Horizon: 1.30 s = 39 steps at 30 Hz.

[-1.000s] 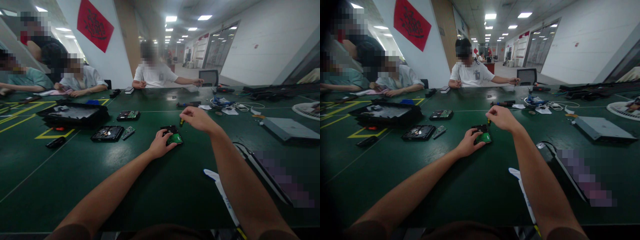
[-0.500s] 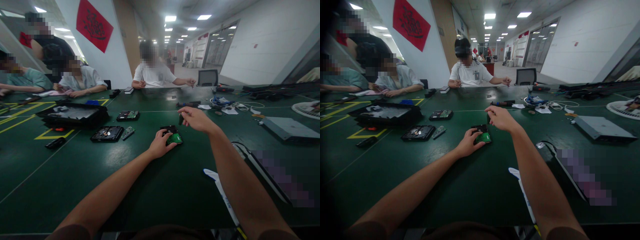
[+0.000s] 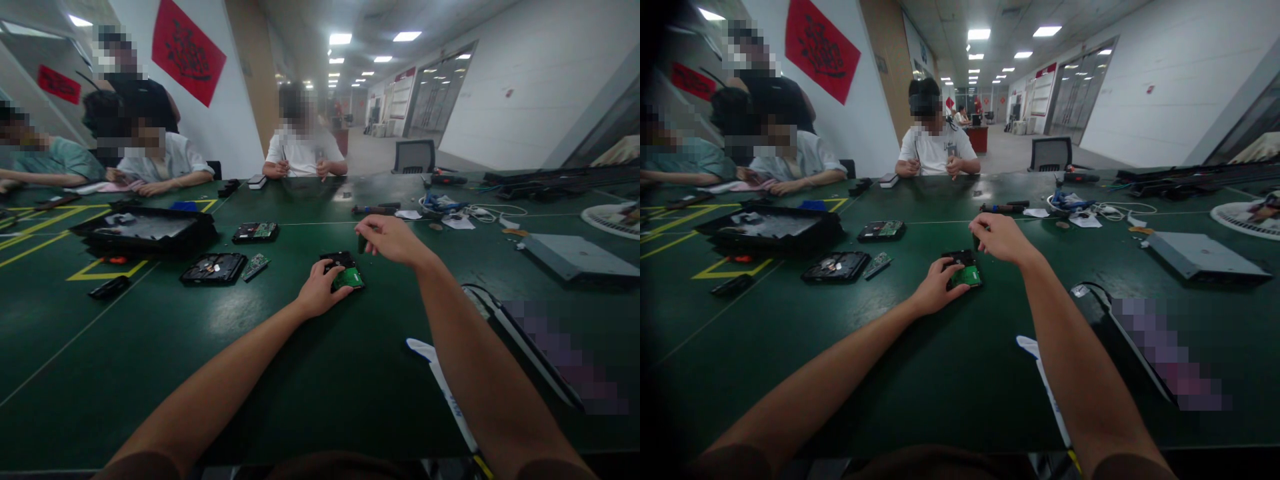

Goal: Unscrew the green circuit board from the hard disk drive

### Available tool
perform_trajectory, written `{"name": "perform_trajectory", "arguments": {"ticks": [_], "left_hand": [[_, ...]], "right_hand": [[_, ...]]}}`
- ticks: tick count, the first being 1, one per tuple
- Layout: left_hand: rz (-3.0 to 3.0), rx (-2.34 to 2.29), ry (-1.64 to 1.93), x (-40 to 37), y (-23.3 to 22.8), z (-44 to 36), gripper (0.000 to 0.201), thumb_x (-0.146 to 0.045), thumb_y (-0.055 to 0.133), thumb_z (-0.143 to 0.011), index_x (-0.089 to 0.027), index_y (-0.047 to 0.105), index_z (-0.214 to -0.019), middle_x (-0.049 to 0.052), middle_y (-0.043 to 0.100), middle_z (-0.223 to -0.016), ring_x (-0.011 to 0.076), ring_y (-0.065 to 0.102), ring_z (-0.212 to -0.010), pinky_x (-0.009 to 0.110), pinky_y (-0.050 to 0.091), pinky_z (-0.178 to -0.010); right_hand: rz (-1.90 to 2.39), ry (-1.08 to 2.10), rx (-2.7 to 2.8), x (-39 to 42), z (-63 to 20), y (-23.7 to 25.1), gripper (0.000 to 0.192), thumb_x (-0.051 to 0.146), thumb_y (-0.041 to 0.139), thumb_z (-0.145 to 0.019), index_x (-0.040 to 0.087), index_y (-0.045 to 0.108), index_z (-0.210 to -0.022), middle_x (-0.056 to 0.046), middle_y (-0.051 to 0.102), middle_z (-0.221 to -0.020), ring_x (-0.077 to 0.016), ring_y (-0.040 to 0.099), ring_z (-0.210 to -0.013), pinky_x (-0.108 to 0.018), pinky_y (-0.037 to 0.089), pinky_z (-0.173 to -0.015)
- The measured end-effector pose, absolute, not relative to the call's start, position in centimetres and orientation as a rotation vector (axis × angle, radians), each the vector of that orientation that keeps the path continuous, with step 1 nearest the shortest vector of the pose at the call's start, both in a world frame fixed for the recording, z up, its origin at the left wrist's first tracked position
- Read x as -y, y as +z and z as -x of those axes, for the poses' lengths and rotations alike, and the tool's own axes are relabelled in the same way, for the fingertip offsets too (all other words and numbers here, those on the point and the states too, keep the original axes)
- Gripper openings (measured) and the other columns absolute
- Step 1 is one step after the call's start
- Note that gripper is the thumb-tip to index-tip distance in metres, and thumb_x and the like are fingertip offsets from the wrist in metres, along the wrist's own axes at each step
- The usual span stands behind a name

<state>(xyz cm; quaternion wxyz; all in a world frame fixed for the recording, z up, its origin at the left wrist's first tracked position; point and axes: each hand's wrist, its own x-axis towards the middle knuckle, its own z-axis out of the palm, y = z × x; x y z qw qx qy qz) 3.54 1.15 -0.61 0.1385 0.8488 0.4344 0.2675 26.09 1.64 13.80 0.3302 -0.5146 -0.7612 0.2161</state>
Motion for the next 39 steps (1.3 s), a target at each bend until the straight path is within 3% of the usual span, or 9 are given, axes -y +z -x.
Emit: {"name": "perform_trajectory", "arguments": {"ticks": [4, 9, 14, 20, 23, 27, 30, 35, 39], "left_hand": [[-2.453, -1.251, 0.778, -1.21, -0.72, -3.52, 0.061, -0.059, 0.068, -0.09, -0.027, 0.059, -0.141, 0.013, 0.041, -0.151, 0.037, 0.037, -0.146, 0.056, 0.039, -0.119], [-2.45, -1.25, 0.773, -1.25, -0.76, -3.49, 0.061, -0.06, 0.066, -0.091, -0.028, 0.058, -0.142, 0.014, 0.04, -0.151, 0.0374, 0.036, -0.147, 0.058, 0.039, -0.118], [-2.464, -1.262, 0.756, -1.2, -0.67, -3.55, 0.062, -0.06, 0.066, -0.091, -0.025, 0.058, -0.142, 0.015, 0.04, -0.151, 0.0378, 0.036, -0.146, 0.057, 0.039, -0.118], [-2.462, -1.267, 0.765, -1.15, -0.69, -3.63, 0.062, -0.06, 0.066, -0.091, -0.026, 0.059, -0.142, 0.015, 0.041, -0.15, 0.0374, 0.037, -0.145, 0.056, 0.039, -0.118], [-2.464, -1.266, 0.767, -1.16, -0.7, -3.62, 0.062, -0.06, 0.066, -0.091, -0.026, 0.058, -0.142, 0.015, 0.041, -0.15, 0.0374, 0.037, -0.145, 0.056, 0.039, -0.118], [-2.46, -1.265, 0.759, -1.21, -0.7, -3.57, 0.062, -0.06, 0.066, -0.092, -0.026, 0.057, -0.143, 0.015, 0.041, -0.151, 0.0376, 0.036, -0.146, 0.057, 0.039, -0.118], [-2.458, -1.265, 0.748, -1.26, -0.71, -3.53, 0.063, -0.061, 0.065, -0.092, -0.026, 0.057, -0.143, 0.015, 0.04, -0.151, 0.0385, 0.036, -0.146, 0.058, 0.041, -0.116], [-2.454, -1.257, 0.765, -1.31, -0.77, -3.53, 0.062, -0.061, 0.066, -0.092, -0.026, 0.058, -0.143, 0.015, 0.04, -0.151, 0.0386, 0.037, -0.145, 0.058, 0.042, -0.115], [-2.463, -1.25, 0.781, -1.3, -0.78, -3.57, 0.062, -0.059, 0.068, -0.091, -0.026, 0.058, -0.142, 0.015, 0.041, -0.151, 0.0381, 0.037, -0.145, 0.057, 0.04, -0.117]], "right_hand": [[1.353, 0.554, 1.968, -1.79, -26.15, 13.75, 0.028, 0.035, 0.048, -0.103, 0.021, 0.068, -0.117, -0.004, 0.072, -0.076, -0.0168, 0.066, -0.064, -0.029, 0.051, -0.064], [1.421, 0.348, 1.985, -1.49, -26.17, 14.22, 0.022, 0.041, 0.064, -0.094, 0.02, 0.071, -0.095, -0.007, 0.075, -0.092, -0.0193, 0.066, -0.076, -0.031, 0.049, -0.069], [1.397, 0.434, 1.972, -1.21, -25.96, 14.25, 0.02, 0.038, 0.061, -0.096, 0.02, 0.069, -0.096, -0.005, 0.074, -0.088, -0.0151, 0.064, -0.062, -0.03, 0.048, -0.064], [1.332, 0.584, 1.967, -1.65, -25.99, 13.7, 0.028, 0.035, 0.046, -0.104, 0.019, 0.068, -0.105, -0.002, 0.068, -0.067, -0.0155, 0.065, -0.058, -0.027, 0.048, -0.06], [1.332, 0.531, 1.972, -1.92, -26.14, 13.62, 0.028, 0.034, 0.046, -0.104, 0.019, 0.069, -0.112, -0.003, 0.071, -0.072, -0.0161, 0.065, -0.062, -0.027, 0.048, -0.062], [1.391, 0.355, 1.972, -1.87, -26.19, 13.86, 0.025, 0.042, 0.063, -0.095, 0.019, 0.072, -0.094, -0.006, 0.075, -0.087, -0.0185, 0.066, -0.073, -0.03, 0.047, -0.067], [1.43, 0.374, 1.936, -1.53, -26.03, 14.08, 0.025, 0.043, 0.067, -0.091, 0.018, 0.071, -0.091, -0.007, 0.074, -0.084, -0.019, 0.067, -0.072, -0.031, 0.048, -0.068], [1.33, 0.494, 1.959, -1.21, -25.77, 14.06, 0.024, 0.042, 0.061, -0.096, 0.02, 0.071, -0.094, -0.004, 0.074, -0.082, -0.0141, 0.065, -0.055, -0.03, 0.05, -0.062], [1.258, 0.663, 1.919, -1.67, -25.72, 13.53, 0.027, 0.041, 0.054, -0.102, 0.02, 0.07, -0.096, -0.004, 0.072, -0.072, -0.0166, 0.069, -0.057, -0.029, 0.053, -0.057]]}}
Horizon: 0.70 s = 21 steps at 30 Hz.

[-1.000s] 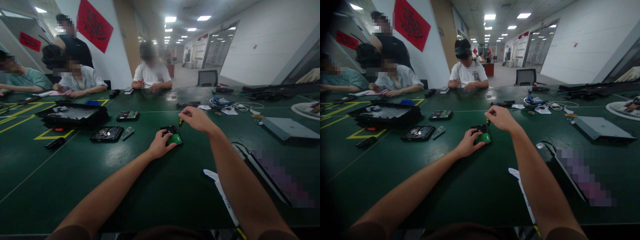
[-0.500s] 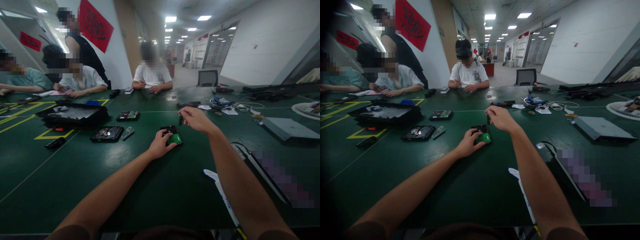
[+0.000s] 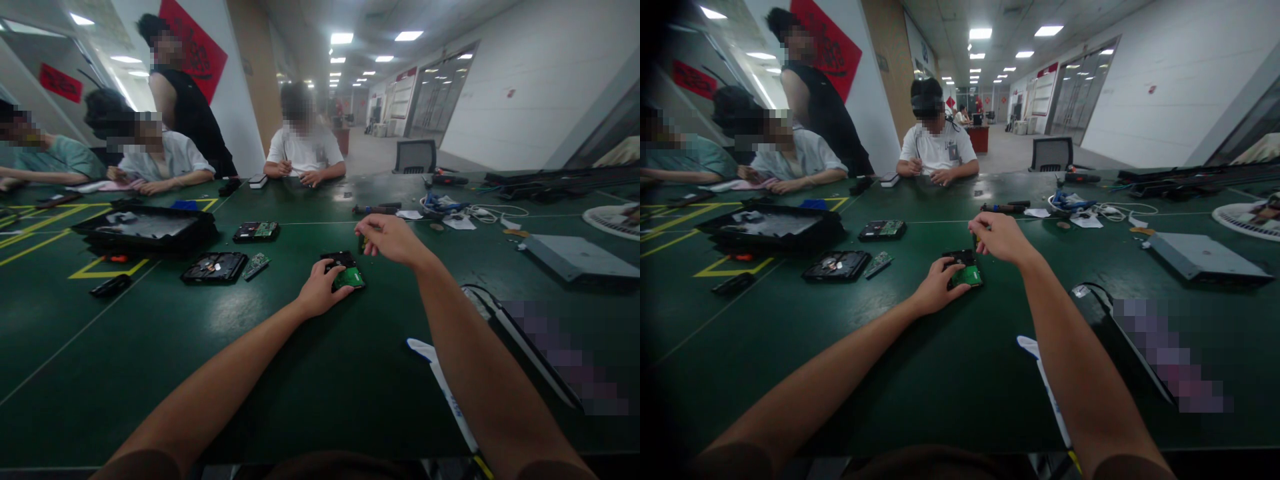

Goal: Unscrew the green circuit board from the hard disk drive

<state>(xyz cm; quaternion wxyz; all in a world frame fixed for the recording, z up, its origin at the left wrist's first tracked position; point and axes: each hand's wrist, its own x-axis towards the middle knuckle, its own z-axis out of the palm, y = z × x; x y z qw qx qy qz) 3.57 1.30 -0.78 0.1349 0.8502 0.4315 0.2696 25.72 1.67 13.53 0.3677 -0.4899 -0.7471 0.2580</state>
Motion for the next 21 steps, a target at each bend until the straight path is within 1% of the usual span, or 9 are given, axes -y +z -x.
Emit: {"name": "perform_trajectory", "arguments": {"ticks": [2, 5, 7, 9, 12, 15, 18, 21], "left_hand": [[-2.467, -1.247, 0.782, -1.3, -0.7, -3.6, 0.062, -0.059, 0.068, -0.091, -0.026, 0.058, -0.142, 0.015, 0.041, -0.15, 0.038, 0.037, -0.145, 0.057, 0.039, -0.118], [-2.466, -1.246, 0.787, -1.2, -0.7, -3.6, 0.062, -0.059, 0.068, -0.091, -0.026, 0.058, -0.142, 0.015, 0.041, -0.15, 0.0377, 0.037, -0.145, 0.057, 0.039, -0.118], [-2.463, -1.252, 0.788, -1.2, -0.6, -3.6, 0.061, -0.059, 0.068, -0.091, -0.026, 0.058, -0.142, 0.015, 0.041, -0.15, 0.0374, 0.038, -0.145, 0.057, 0.039, -0.118], [-2.459, -1.259, 0.782, -1.1, -0.6, -3.6, 0.061, -0.059, 0.067, -0.091, -0.026, 0.059, -0.142, 0.014, 0.041, -0.15, 0.0373, 0.037, -0.145, 0.057, 0.039, -0.118], [-2.459, -1.264, 0.769, -1.1, -0.6, -3.6, 0.061, -0.06, 0.065, -0.092, -0.025, 0.059, -0.142, 0.015, 0.041, -0.151, 0.0375, 0.037, -0.146, 0.057, 0.039, -0.118], [-2.464, -1.265, 0.768, -1.1, -0.6, -3.6, 0.061, -0.06, 0.065, -0.092, -0.025, 0.058, -0.142, 0.015, 0.041, -0.151, 0.0373, 0.037, -0.146, 0.057, 0.039, -0.118], [-2.463, -1.268, 0.77, -1.1, -0.6, -3.5, 0.061, -0.06, 0.065, -0.092, -0.025, 0.058, -0.142, 0.015, 0.041, -0.151, 0.0372, 0.037, -0.145, 0.057, 0.039, -0.118], [-2.467, -1.265, 0.768, -1.1, -0.6, -3.4, 0.062, -0.06, 0.065, -0.092, -0.025, 0.058, -0.142, 0.015, 0.041, -0.151, 0.0372, 0.037, -0.145, 0.057, 0.039, -0.118]], "right_hand": [[1.235, 0.735, 1.875, -1.9, -25.7, 13.3, 0.026, 0.038, 0.052, -0.103, 0.019, 0.069, -0.103, -0.005, 0.072, -0.071, -0.0178, 0.071, -0.061, -0.029, 0.056, -0.059], [1.245, 0.71, 1.868, -2.1, -25.7, 13.3, 0.025, 0.035, 0.054, -0.102, 0.019, 0.069, -0.114, -0.006, 0.075, -0.081, -0.0177, 0.071, -0.065, -0.03, 0.057, -0.062], [1.301, 0.583, 1.893, -2.1, -25.9, 13.4, 0.024, 0.037, 0.059, -0.098, 0.019, 0.072, -0.109, -0.007, 0.077, -0.087, -0.0181, 0.07, -0.068, -0.031, 0.055, -0.063], [1.397, 0.43, 1.872, -2.1, -26.0, 13.6, 0.022, 0.039, 0.066, -0.093, 0.019, 0.074, -0.097, -0.008, 0.077, -0.089, -0.0195, 0.07, -0.071, -0.032, 0.054, -0.067], [1.511, 0.328, 1.807, -1.9, -26.1, 13.9, 0.021, 0.039, 0.07, -0.088, 0.018, 0.073, -0.089, -0.008, 0.076, -0.082, -0.0206, 0.069, -0.071, -0.034, 0.053, -0.069], [1.503, 0.34, 1.821, -1.5, -25.9, 14.2, 0.021, 0.038, 0.069, -0.089, 0.018, 0.073, -0.091, -0.005, 0.073, -0.074, -0.0177, 0.067, -0.061, -0.033, 0.051, -0.068], [1.432, 0.417, 1.863, -1.3, -25.6, 14.3, 0.023, 0.039, 0.064, -0.093, 0.018, 0.072, -0.095, -0.003, 0.072, -0.07, -0.0152, 0.065, -0.056, -0.03, 0.051, -0.065], [1.357, 0.552, 1.877, -1.5, -25.4, 14.0, 0.028, 0.041, 0.057, -0.098, 0.017, 0.071, -0.097, -0.004, 0.071, -0.068, -0.0158, 0.067, -0.058, -0.029, 0.052, -0.062]]}}
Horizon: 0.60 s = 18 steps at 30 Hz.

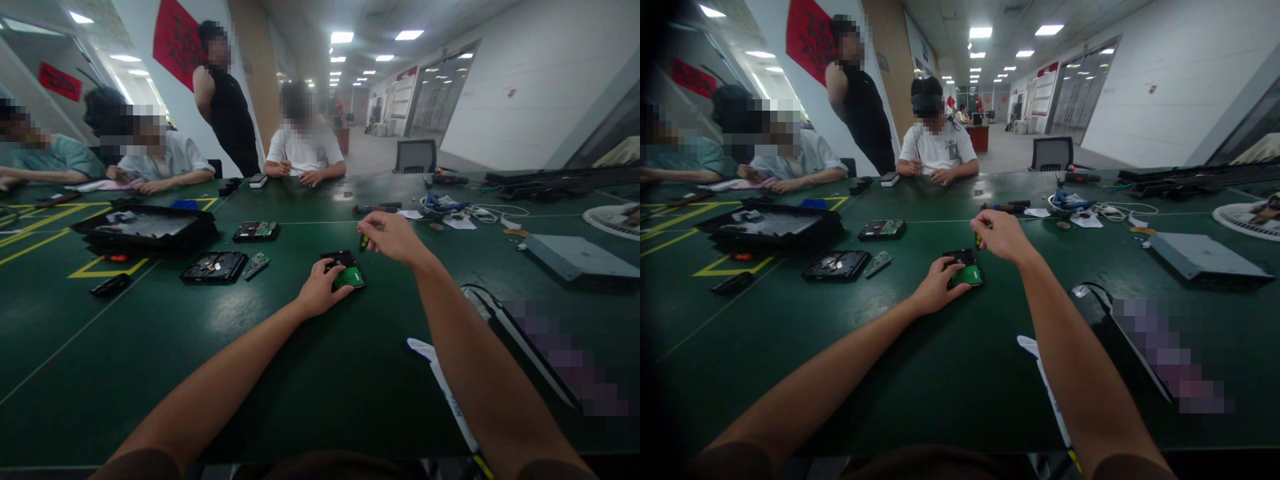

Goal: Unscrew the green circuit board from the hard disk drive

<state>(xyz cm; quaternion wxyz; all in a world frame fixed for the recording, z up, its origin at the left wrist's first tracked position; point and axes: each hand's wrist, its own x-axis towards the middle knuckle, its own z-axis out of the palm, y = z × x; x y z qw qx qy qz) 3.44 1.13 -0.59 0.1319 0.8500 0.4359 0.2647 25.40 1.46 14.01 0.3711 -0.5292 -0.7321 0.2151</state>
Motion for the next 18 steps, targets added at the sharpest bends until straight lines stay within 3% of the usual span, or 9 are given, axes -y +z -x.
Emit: {"name": "perform_trajectory", "arguments": {"ticks": [6, 10, 14, 18], "left_hand": [[-2.466, -1.264, 0.743, -1.16, -0.44, -3.5, 0.063, -0.062, 0.064, -0.092, -0.025, 0.058, -0.143, 0.016, 0.041, -0.151, 0.0377, 0.037, -0.145, 0.057, 0.039, -0.118], [-2.457, -1.256, 0.747, -1.13, -0.4, -3.48, 0.062, -0.062, 0.064, -0.092, -0.026, 0.057, -0.143, 0.015, 0.04, -0.152, 0.0381, 0.036, -0.146, 0.058, 0.04, -0.117], [-2.454, -1.255, 0.758, -1.16, -0.55, -3.48, 0.062, -0.061, 0.065, -0.092, -0.027, 0.058, -0.143, 0.015, 0.04, -0.152, 0.038, 0.036, -0.146, 0.059, 0.041, -0.116], [-2.455, -1.26, 0.769, -1.19, -0.64, -3.59, 0.061, -0.058, 0.068, -0.09, -0.026, 0.059, -0.141, 0.015, 0.041, -0.151, 0.0376, 0.037, -0.145, 0.058, 0.039, -0.118]], "right_hand": [[1.287, 0.637, 1.835, -2.04, -25.52, 13.51, 0.024, 0.034, 0.056, -0.099, 0.019, 0.069, -0.112, -0.007, 0.075, -0.084, -0.018, 0.069, -0.067, -0.031, 0.055, -0.063], [1.437, 0.367, 1.839, -1.9, -25.77, 13.8, 0.02, 0.039, 0.068, -0.09, 0.02, 0.072, -0.094, -0.008, 0.076, -0.091, -0.0209, 0.068, -0.077, -0.033, 0.053, -0.068], [1.519, 0.345, 1.804, -1.53, -25.73, 14.07, 0.018, 0.036, 0.071, -0.087, 0.018, 0.07, -0.089, -0.007, 0.074, -0.082, -0.019, 0.067, -0.067, -0.032, 0.051, -0.064], [1.41, 0.476, 1.848, -1.5, -25.54, 13.89, 0.02, 0.038, 0.064, -0.093, 0.019, 0.07, -0.093, -0.005, 0.073, -0.08, -0.0145, 0.064, -0.056, -0.029, 0.05, -0.058]]}}
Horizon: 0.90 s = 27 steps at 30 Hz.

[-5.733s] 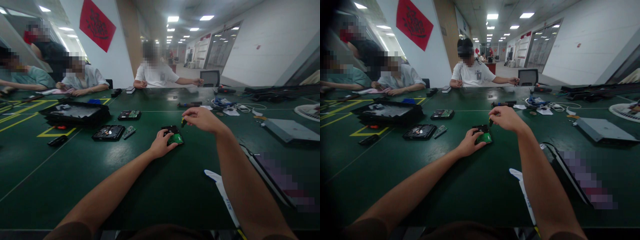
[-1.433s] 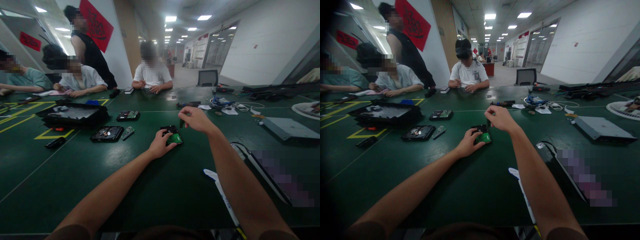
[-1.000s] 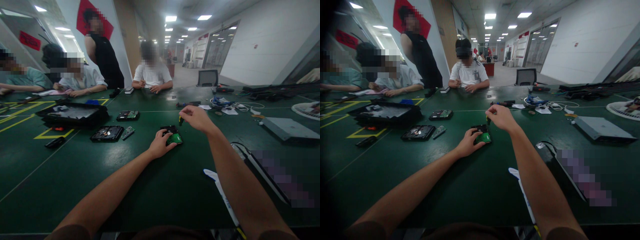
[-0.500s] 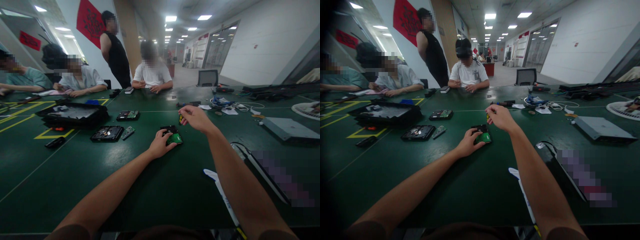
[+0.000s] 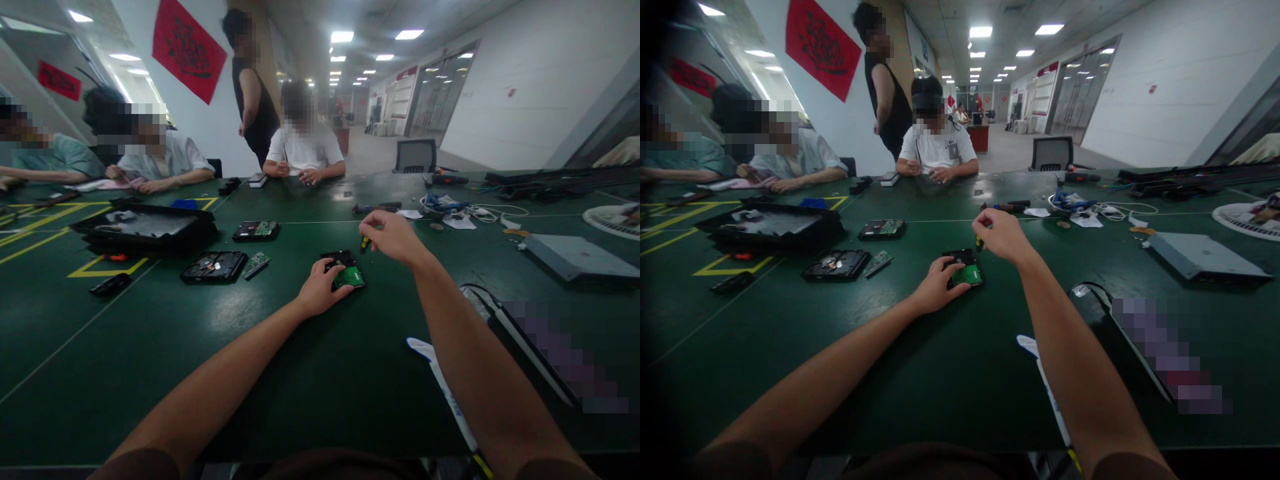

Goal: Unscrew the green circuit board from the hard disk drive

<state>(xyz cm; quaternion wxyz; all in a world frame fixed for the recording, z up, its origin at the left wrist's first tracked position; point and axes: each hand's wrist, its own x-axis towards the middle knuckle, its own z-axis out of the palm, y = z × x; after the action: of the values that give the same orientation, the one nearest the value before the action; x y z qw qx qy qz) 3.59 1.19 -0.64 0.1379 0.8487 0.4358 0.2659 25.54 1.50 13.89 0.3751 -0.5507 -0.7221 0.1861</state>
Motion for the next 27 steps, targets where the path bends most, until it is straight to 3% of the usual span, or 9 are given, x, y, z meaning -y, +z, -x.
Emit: {"name": "perform_trajectory", "arguments": {"ticks": [4, 7, 10, 15, 20, 24, 27], "left_hand": [[-2.473, -1.257, 0.773, -1.16, -0.55, -3.63, 0.061, -0.058, 0.068, -0.091, -0.025, 0.058, -0.142, 0.014, 0.041, -0.151, 0.0369, 0.037, -0.146, 0.056, 0.038, -0.119], [-2.475, -1.253, 0.761, -1.15, -0.48, -3.6, 0.062, -0.059, 0.067, -0.091, -0.025, 0.058, -0.142, 0.014, 0.041, -0.151, 0.0371, 0.037, -0.146, 0.056, 0.038, -0.119], [-2.465, -1.26, 0.747, -1.1, -0.38, -3.55, 0.061, -0.06, 0.066, -0.091, -0.026, 0.058, -0.142, 0.014, 0.04, -0.151, 0.0374, 0.037, -0.146, 0.056, 0.039, -0.119], [-2.461, -1.255, 0.745, -1.02, -0.24, -3.51, 0.062, -0.06, 0.064, -0.092, -0.026, 0.057, -0.143, 0.014, 0.04, -0.152, 0.0377, 0.036, -0.146, 0.057, 0.039, -0.118], [-2.46, -1.252, 0.764, -1.1, -0.42, -3.53, 0.061, -0.059, 0.067, -0.091, -0.027, 0.058, -0.142, 0.014, 0.041, -0.151, 0.0375, 0.037, -0.146, 0.058, 0.039, -0.118], [-2.47, -1.258, 0.765, -1.13, -0.6, -3.56, 0.062, -0.06, 0.066, -0.091, -0.026, 0.058, -0.142, 0.015, 0.041, -0.15, 0.0373, 0.037, -0.145, 0.057, 0.038, -0.119], [-2.465, -1.26, 0.773, -1.17, -0.75, -3.59, 0.061, -0.06, 0.066, -0.091, -0.026, 0.058, -0.142, 0.014, 0.041, -0.15, 0.037, 0.037, -0.145, 0.057, 0.039, -0.118]], "right_hand": [[1.307, 0.642, 1.87, -1.97, -25.47, 13.35, 0.026, 0.04, 0.054, -0.1, 0.019, 0.069, -0.102, -0.004, 0.07, -0.07, -0.0168, 0.067, -0.059, -0.029, 0.052, -0.059], [1.29, 0.647, 1.84, -2.23, -25.57, 13.11, 0.024, 0.034, 0.054, -0.1, 0.02, 0.068, -0.113, -0.005, 0.073, -0.081, -0.0169, 0.068, -0.064, -0.03, 0.054, -0.062], [1.391, 0.476, 1.838, -2.17, -25.76, 13.28, 0.02, 0.036, 0.062, -0.095, 0.021, 0.071, -0.104, -0.006, 0.075, -0.092, -0.0179, 0.068, -0.07, -0.031, 0.052, -0.065], [1.537, 0.337, 1.81, -1.61, -25.71, 13.93, 0.018, 0.037, 0.071, -0.087, 0.019, 0.071, -0.089, -0.008, 0.075, -0.089, -0.0191, 0.067, -0.069, -0.033, 0.051, -0.066], [1.423, 0.513, 1.854, -1.35, -25.34, 13.97, 0.022, 0.04, 0.061, -0.096, 0.019, 0.069, -0.094, -0.006, 0.075, -0.086, -0.0134, 0.063, -0.053, -0.03, 0.05, -0.057], [1.33, 0.667, 1.843, -1.73, -25.28, 13.56, 0.027, 0.039, 0.05, -0.102, 0.019, 0.068, -0.102, -0.004, 0.069, -0.069, -0.0168, 0.067, -0.058, -0.029, 0.053, -0.058], [1.292, 0.661, 1.836, -2.05, -25.46, 13.36, 0.024, 0.033, 0.05, -0.102, 0.021, 0.067, -0.113, -0.005, 0.072, -0.079, -0.0172, 0.068, -0.065, -0.03, 0.054, -0.061]]}}
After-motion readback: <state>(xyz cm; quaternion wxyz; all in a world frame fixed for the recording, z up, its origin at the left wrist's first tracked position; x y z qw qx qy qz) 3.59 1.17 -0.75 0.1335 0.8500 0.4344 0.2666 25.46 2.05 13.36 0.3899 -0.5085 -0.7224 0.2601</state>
